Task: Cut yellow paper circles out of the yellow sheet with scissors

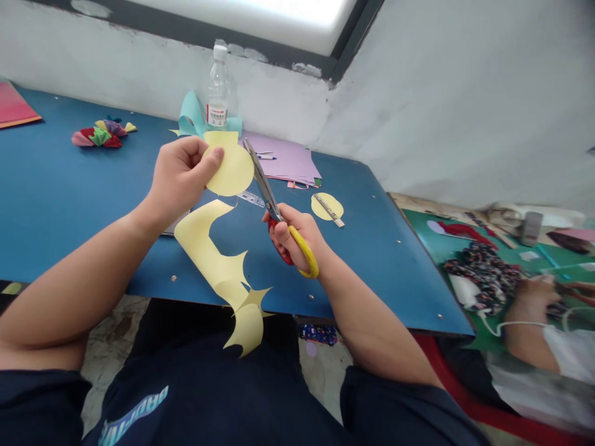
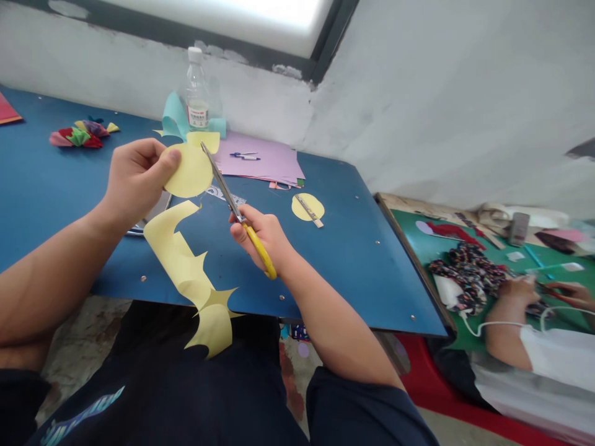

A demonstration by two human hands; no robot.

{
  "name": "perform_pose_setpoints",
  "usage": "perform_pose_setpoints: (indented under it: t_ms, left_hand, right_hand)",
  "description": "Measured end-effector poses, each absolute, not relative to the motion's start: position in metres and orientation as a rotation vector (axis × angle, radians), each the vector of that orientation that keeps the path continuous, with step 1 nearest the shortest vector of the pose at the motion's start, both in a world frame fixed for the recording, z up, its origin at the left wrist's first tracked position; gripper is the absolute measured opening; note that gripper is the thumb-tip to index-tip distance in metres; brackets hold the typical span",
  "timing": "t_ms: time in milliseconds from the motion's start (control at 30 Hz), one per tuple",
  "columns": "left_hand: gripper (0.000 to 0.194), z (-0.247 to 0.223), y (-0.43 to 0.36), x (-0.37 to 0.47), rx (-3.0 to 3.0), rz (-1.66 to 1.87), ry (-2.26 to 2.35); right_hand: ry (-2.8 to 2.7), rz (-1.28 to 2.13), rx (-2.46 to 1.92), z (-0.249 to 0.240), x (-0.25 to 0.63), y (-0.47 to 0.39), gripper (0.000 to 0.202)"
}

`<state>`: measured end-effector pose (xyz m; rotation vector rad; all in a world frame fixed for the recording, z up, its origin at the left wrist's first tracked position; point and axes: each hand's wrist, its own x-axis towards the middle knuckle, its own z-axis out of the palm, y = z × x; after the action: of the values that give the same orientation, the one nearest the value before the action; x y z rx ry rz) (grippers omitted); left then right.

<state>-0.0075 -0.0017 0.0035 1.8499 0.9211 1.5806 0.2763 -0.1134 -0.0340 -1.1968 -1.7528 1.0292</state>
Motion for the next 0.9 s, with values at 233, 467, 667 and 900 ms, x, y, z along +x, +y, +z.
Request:
perform_pose_setpoints:
  t_ms: [233, 467, 667, 900]
  left_hand:
    - [0.067, 0.007, -0.004, -0.007, 1.843, 1.567, 0.948]
    - [0.071, 0.008, -0.004, -0.007, 1.838, 1.566, 0.959]
    - [0.066, 0.009, -0.004, -0.007, 1.828, 1.572, 0.963]
    - [0.062, -0.002, -0.006, 0.000, 1.836, 1.462, 0.921]
  right_hand:
    - [-1.756, 1.021, -1.191, -0.032, 0.276, -0.114, 0.097]
    - [-1.758, 0.994, -1.170, -0.033, 0.276, -0.114, 0.093]
    - [-1.761, 0.954, -1.264, -0.028, 0.274, -0.112, 0.094]
    - [-1.768, 0.630, -1.616, -0.041, 0.274, -0.094, 0.086]
